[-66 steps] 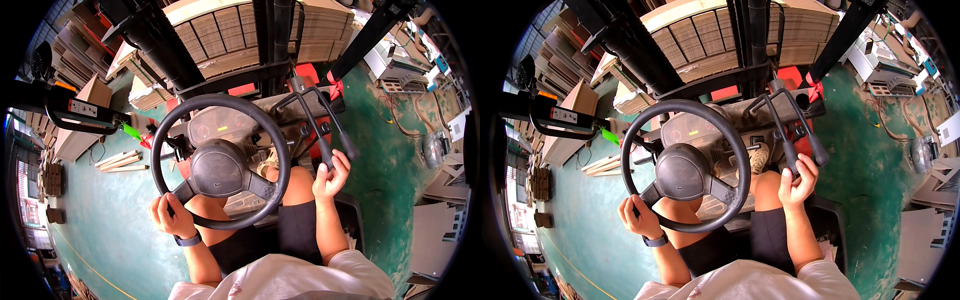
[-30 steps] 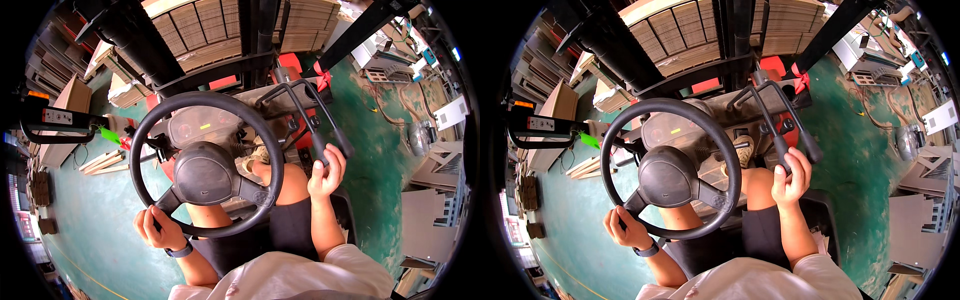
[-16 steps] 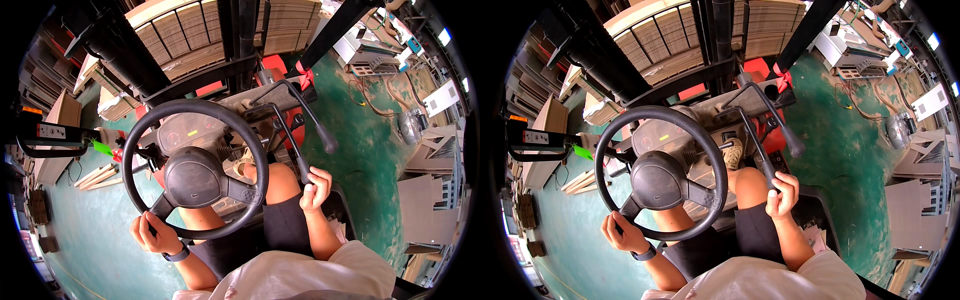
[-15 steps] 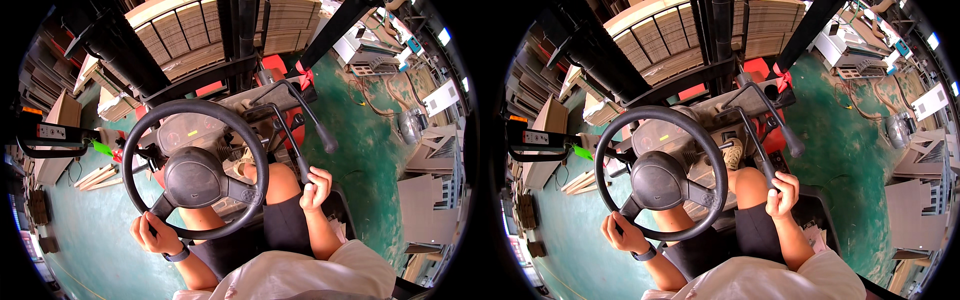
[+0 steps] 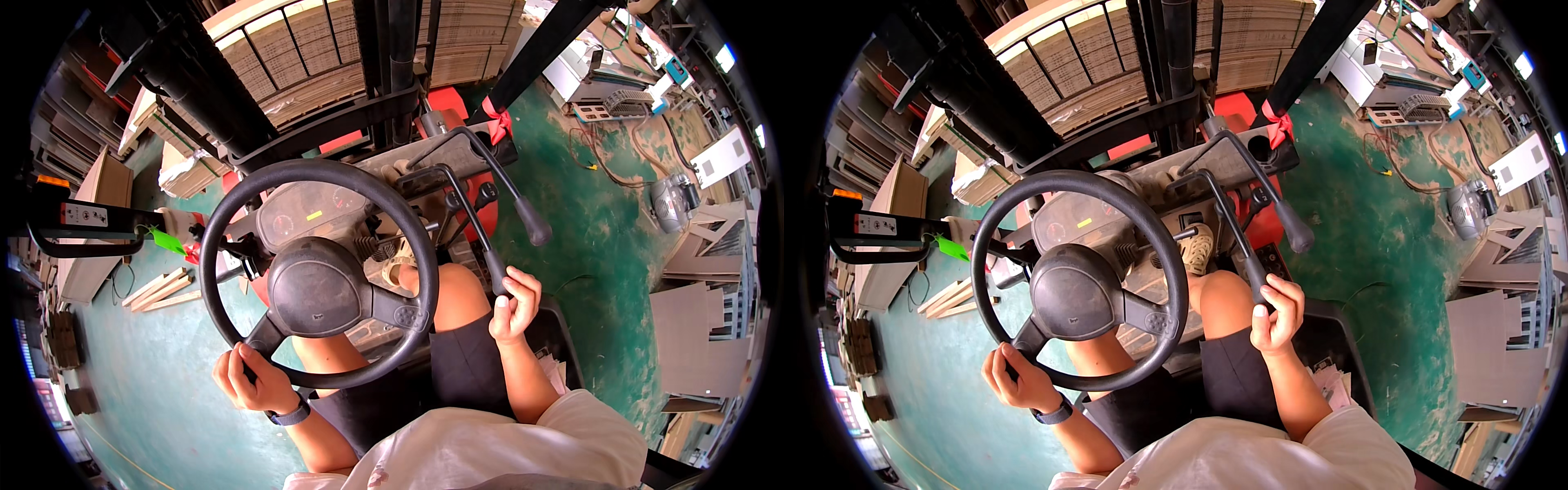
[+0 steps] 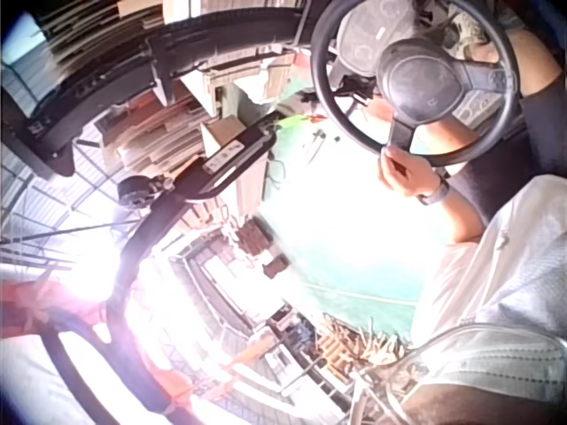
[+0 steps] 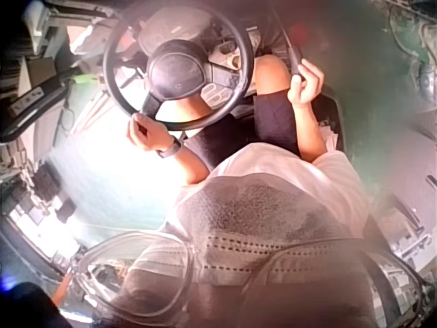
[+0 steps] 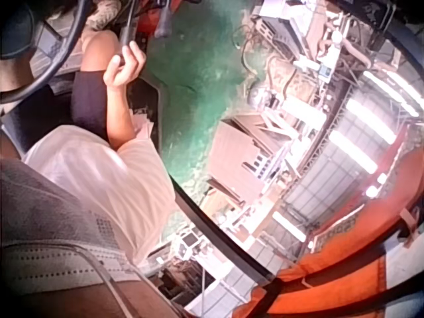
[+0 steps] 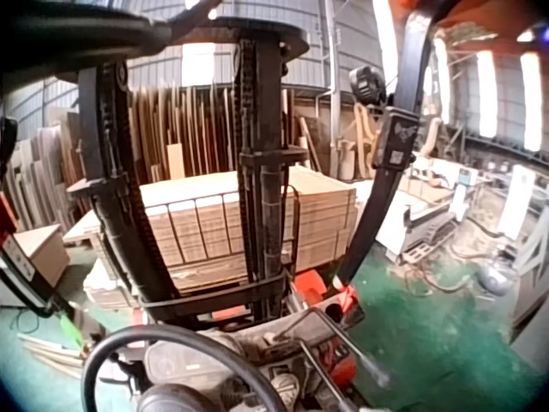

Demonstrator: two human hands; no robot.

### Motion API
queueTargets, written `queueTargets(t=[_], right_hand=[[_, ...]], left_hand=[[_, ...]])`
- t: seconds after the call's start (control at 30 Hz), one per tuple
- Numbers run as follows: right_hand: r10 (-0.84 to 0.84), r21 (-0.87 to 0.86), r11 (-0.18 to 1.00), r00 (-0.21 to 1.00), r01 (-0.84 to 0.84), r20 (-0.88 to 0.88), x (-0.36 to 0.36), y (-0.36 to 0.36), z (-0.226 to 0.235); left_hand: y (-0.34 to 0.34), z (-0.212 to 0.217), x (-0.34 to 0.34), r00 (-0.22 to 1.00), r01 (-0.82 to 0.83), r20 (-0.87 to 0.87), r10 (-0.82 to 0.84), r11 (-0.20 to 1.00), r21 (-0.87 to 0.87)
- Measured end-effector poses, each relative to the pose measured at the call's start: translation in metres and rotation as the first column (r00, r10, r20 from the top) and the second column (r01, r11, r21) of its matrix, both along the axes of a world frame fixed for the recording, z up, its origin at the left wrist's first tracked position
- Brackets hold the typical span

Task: The person operates a forklift inside a warehouse, steering and maneuvering the vehicle while carrying a load of wooden planks. The operator adjusts the steering wheel and control levers to navigate the space.

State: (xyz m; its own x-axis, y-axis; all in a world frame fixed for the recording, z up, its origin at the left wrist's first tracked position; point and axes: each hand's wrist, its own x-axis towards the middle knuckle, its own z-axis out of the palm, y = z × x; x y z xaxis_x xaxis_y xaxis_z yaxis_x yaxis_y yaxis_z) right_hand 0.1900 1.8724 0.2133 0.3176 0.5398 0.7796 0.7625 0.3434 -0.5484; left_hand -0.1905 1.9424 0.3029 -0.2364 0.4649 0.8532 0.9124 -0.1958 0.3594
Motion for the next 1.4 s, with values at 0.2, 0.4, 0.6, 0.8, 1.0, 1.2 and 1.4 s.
queueTargets(t=[0.2, 0.4, 0.6, 0.8, 1.0, 1.2, 1.4], right_hand=[[0.029, -0.007, 1.0, 0.999, -0.029, -0.022, 0.0, 0.004, 0.003], [0.061, -0.001, 0.998, 0.998, -0.061, 0.005, 0.002, 0.025, 0.02], [0.122, 0.12, 0.988, 0.962, -0.095, -0.244, -0.005, 0.068, -0.011], [-0.078, -0.355, 0.913, 0.942, 0.199, 0.327, 0.019, 0.167, -0.055], [0.104, -0.584, 0.808, 0.995, -0.081, 0.006, 0.028, 0.136, -0.06], [0.02, -0.52, 0.854, 0.999, 0.006, 0.045, 0.031, 0.01, -0.048], [-0.053, 0.117, 0.987, 0.906, 0.112, -0.42, 0.036, 0.059, 0.041]], left_hand=[[0.001, 0.0, 0.0, 1.0, 0.01, 0.001, -0.01, 1.0, 0.01], [-0.001, 0.0, 0.0, 1.0, 0.014, 0.007, -0.014, 1.0, 0.004], [0.0, 0.004, 0.002, 1.0, 0.024, -0.009, -0.024, 1.0, 0.008], [-0.001, 0.004, 0.003, 0.998, 0.06, -0.004, -0.06, 0.998, -0.014], [-0.003, 0.002, -0.001, 0.998, 0.07, 0.0, -0.07, 0.998, 0.006], [-0.004, 0.003, 0.004, 0.999, 0.048, 0.011, -0.048, 0.999, 0.007], [-0.003, 0.001, 0.004, 0.998, 0.058, 0.024, -0.058, 0.998, 0.008]])
